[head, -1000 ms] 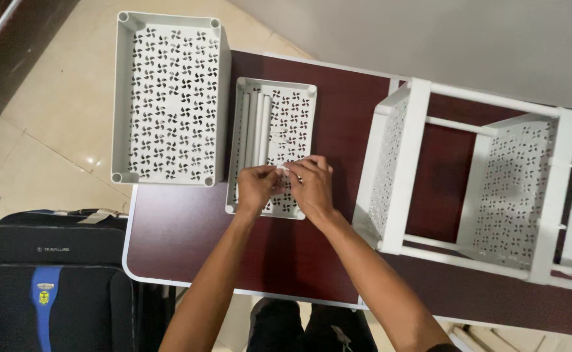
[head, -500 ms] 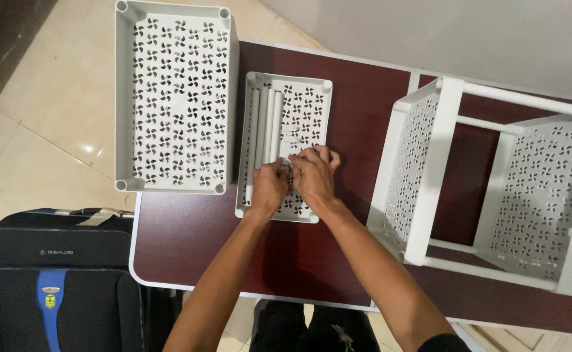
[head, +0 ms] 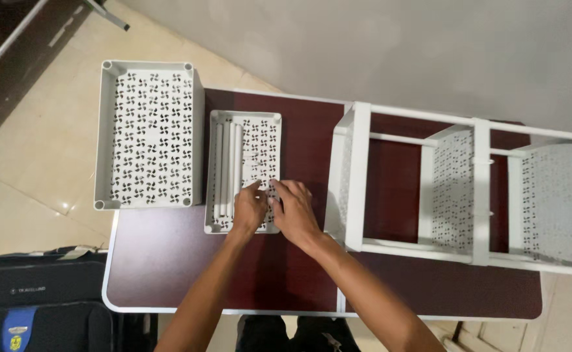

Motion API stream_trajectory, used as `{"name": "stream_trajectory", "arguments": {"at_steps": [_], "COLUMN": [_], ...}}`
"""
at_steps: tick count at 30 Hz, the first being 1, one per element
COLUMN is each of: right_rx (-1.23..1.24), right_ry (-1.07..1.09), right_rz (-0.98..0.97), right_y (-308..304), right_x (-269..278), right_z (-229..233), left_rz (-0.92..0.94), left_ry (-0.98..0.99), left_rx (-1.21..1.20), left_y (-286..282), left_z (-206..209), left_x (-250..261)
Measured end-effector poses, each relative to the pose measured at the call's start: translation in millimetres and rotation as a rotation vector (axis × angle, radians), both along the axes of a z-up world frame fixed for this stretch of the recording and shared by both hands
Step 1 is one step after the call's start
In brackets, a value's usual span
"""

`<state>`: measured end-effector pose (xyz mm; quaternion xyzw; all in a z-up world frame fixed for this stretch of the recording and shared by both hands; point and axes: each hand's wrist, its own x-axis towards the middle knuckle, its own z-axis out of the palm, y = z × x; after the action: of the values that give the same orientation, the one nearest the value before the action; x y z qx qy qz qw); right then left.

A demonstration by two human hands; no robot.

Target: The person assembles a white plastic shelving unit by inserting white rods into the frame and placing perforated trays into the shelves. The person repeatedly inserts and removes rods and trays while working on a maroon table.

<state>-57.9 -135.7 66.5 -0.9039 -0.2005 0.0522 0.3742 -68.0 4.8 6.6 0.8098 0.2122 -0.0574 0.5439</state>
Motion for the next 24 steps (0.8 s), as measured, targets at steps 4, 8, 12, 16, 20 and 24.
{"name": "stream_trajectory", "arguments": {"at_steps": [4,8,12,16,20,24], "right_rx": [0.053,-0.078,-0.182,-0.612,-0.437,-0.477], "right_ry": [-0.146,-0.154,0.132,0.454,-0.006,-0.176], "right_rz": [0.026,-0.066,-0.067,0.044,0.145,0.206], "right_y": [-61.6,-141.9,-211.6,-256.5,-281.4,-293.0], "right_x": [-17.8,-19.3,-28.5,-57.9,-64.2,-46.8], "right_z": [42.6,74.4,96.1,92.7,85.9,105.3], "left_rz": [-0.079,-0.137,-0.321,-0.435,-0.385,-0.349], "left_ry": [-0.218,-0.053,-0.003,0.027,-0.134,-0.222], "left_rx": [0.006,-0.364,-0.333,-0.305,-0.386,-0.276], "left_y": [-46.6,-105.4,-134.1,-148.9,-158.7,-160.3], "left_z": [15.3,43.4,74.9,89.3,107.7,143.7], "left_x": [-19.4,-49.2,-62.1,-75.8,-85.1,-77.9]}}
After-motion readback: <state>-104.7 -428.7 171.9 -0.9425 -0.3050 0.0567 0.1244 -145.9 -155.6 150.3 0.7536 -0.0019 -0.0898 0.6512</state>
